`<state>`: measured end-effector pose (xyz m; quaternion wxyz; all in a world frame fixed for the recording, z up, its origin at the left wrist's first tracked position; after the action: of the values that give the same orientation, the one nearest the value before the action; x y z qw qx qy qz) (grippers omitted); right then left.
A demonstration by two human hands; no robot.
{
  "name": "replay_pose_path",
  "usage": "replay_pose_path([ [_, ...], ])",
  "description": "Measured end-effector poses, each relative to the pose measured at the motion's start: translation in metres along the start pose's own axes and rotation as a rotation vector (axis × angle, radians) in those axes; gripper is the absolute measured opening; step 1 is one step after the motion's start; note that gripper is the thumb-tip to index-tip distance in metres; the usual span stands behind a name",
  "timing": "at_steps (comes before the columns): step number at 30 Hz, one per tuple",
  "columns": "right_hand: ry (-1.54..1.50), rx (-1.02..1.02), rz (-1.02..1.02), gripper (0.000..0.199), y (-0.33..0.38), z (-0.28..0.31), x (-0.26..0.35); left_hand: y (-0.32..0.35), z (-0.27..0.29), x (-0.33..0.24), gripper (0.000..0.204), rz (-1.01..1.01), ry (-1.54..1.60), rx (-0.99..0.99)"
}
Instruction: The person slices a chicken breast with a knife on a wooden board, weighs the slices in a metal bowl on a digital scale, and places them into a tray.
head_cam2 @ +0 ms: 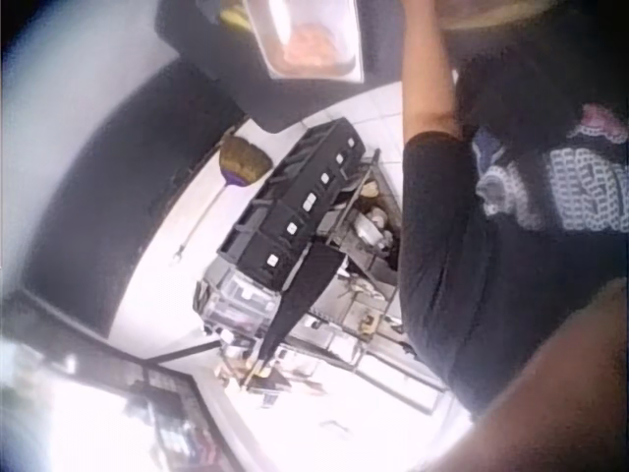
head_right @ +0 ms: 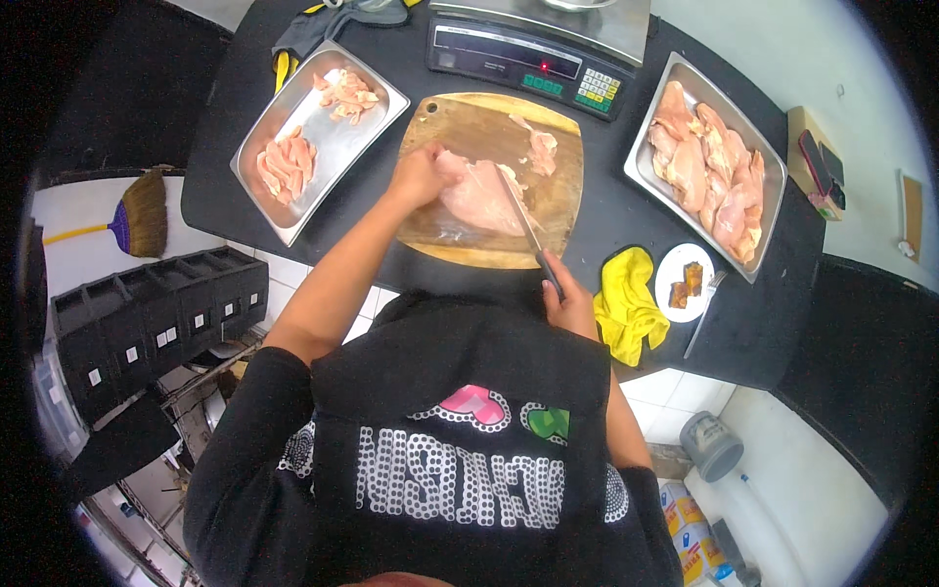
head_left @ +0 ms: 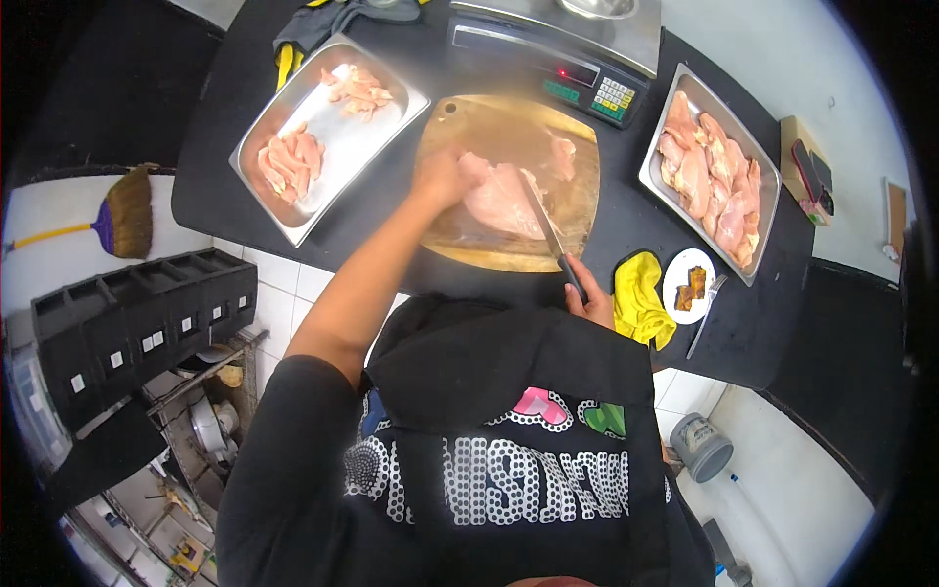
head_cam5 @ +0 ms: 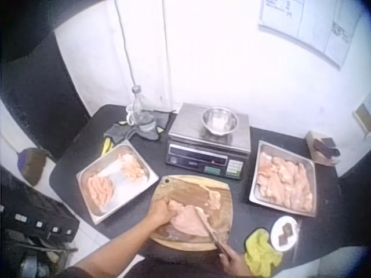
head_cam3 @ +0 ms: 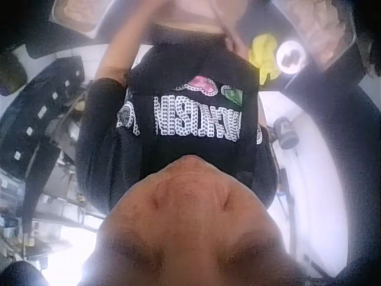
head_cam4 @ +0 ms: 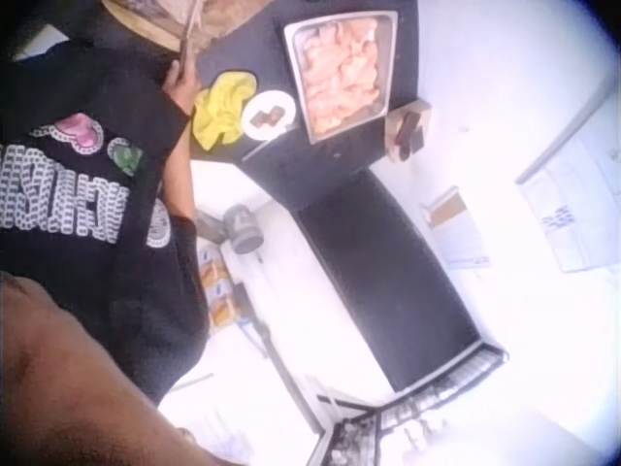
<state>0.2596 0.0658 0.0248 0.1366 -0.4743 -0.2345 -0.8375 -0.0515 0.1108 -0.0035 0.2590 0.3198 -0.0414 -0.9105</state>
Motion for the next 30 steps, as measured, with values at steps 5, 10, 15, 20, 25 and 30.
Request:
replay_pose_path([
  [5, -0.062, -0.039, -0.067, 0.041, 0.008, 0.004, -0.003, -0.003, -0.008, -0.013, 0.053, 0.056, 0.042, 0.153],
  [10, -0.173, -0.106, -0.089, 0.041, 0.009, 0.009, -0.012, -0.014, -0.031, -0.021, 0.055, 0.021, -0.054, 0.367],
  [15, -0.166, -0.141, -0.046, 0.043, 0.009, 0.017, -0.010, 0.000, -0.009, -0.031, 0.053, 0.006, 0.171, 0.260],
  [20, -0.130, -0.142, -0.002, 0.043, 0.015, 0.017, -0.013, 0.033, 0.005, 0.039, 0.054, 0.220, 0.080, 0.248],
  [25, -0.161, -0.067, -0.053, 0.043, 0.018, -0.001, -0.012, 0.042, 0.013, 0.043, 0.047, 0.016, -0.141, -0.010],
  [30, -0.134, 0.000, 0.060, 0.042, 0.018, -0.017, 0.005, 0.034, 0.003, -0.025, 0.038, -0.366, -0.118, -0.185],
])
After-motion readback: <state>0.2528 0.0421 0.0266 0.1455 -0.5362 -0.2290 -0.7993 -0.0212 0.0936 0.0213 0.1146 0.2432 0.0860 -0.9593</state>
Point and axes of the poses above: each hand's wrist, its own y-axis away from the middle knuckle, its own z-axis out of the back of the hand, x = y × z, the point moved 10 cm from there along -y, towards the middle knuckle, and after that the axes turned 3 degrees about z, right-handed, at the moved point
